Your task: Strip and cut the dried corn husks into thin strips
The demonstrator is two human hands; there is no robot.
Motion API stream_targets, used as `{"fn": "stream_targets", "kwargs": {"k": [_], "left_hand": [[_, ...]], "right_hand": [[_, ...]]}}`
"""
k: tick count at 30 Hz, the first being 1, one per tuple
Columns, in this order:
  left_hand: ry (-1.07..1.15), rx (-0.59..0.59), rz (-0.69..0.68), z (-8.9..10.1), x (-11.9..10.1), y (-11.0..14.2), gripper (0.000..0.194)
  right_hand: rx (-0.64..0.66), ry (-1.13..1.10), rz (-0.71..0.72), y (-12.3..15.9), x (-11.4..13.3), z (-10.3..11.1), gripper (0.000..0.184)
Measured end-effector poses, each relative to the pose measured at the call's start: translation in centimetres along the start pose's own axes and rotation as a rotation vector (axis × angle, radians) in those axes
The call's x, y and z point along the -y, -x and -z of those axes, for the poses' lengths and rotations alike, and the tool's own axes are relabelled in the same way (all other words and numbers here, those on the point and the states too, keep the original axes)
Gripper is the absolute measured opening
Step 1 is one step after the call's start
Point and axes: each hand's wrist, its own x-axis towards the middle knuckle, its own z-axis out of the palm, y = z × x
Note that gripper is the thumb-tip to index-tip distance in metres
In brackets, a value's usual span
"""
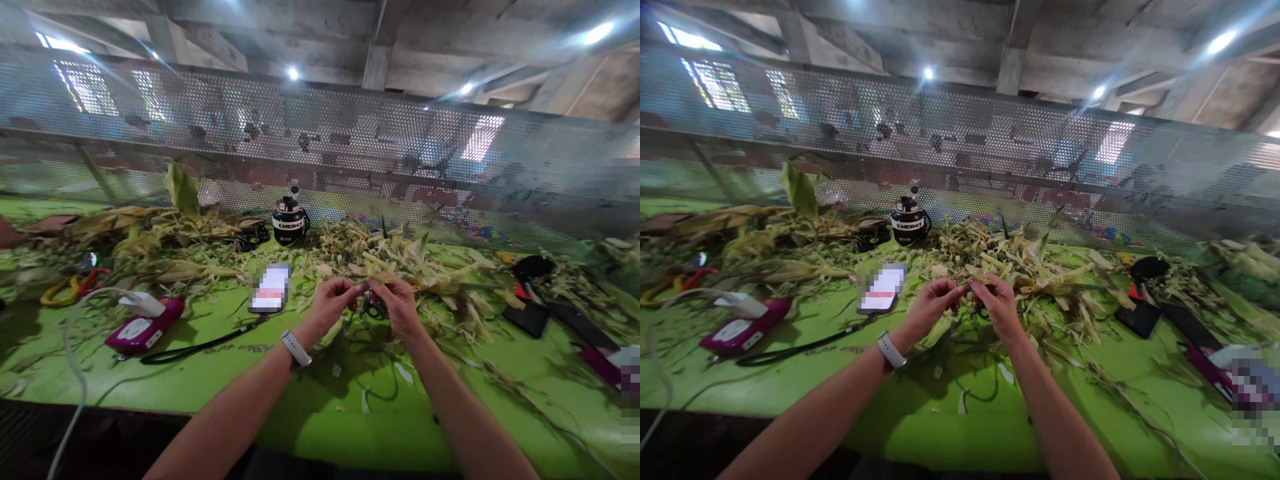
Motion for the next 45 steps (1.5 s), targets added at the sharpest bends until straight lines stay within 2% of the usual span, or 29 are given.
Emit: {"fn": "stream_targets", "kwargs": {"k": [5, 9, 15, 19, 24, 28, 32, 38, 42, 45], "left_hand": [[0.062, -0.067, -0.026, -0.1, 0.3, 0.0, 0.041], [0.141, -0.103, 0.014, -0.2, 0.5, -0.1, 0.039], [0.247, -0.093, 0.092, -0.4, 0.6, -0.1, 0.039], [0.273, -0.049, 0.114, -0.3, 0.7, 0.0, 0.036], [0.176, 0.042, 0.082, 0.1, 0.8, -0.1, 0.033], [0.004, 0.003, -0.026, 0.3, 0.7, 0.0, 0.033], [-0.086, -0.015, -0.074, 0.4, 0.8, -0.2, 0.034], [-0.07, 0.021, 0.027, 0.4, 1.2, -0.4, 0.038], [-0.017, -0.012, 0.081, 0.2, 0.8, -0.3, 0.04], [0.008, -0.051, 0.069, 0.1, 0.6, -0.3, 0.039]], "right_hand": [[0.096, 0.015, -0.018, 0.3, 0.0, -0.2, 0.019], [0.143, 0.088, 0.0, 0.4, 0.1, -0.5, 0.021], [0.172, 0.126, -0.001, 0.2, 0.0, -0.6, 0.021], [0.176, 0.051, -0.028, 0.0, -0.4, -0.3, 0.016], [0.178, 0.012, -0.054, -0.2, -0.8, 0.2, 0.017], [0.216, -0.068, -0.129, 0.1, -0.5, 0.0, 0.02], [0.174, -0.044, -0.085, 0.3, 0.0, -0.4, 0.019], [0.011, 0.024, -0.07, 0.0, 0.0, -0.7, 0.028], [0.04, 0.002, -0.103, 0.0, -0.3, -0.7, 0.031], [0.059, -0.004, -0.12, 0.0, -0.5, -0.6, 0.031]]}}
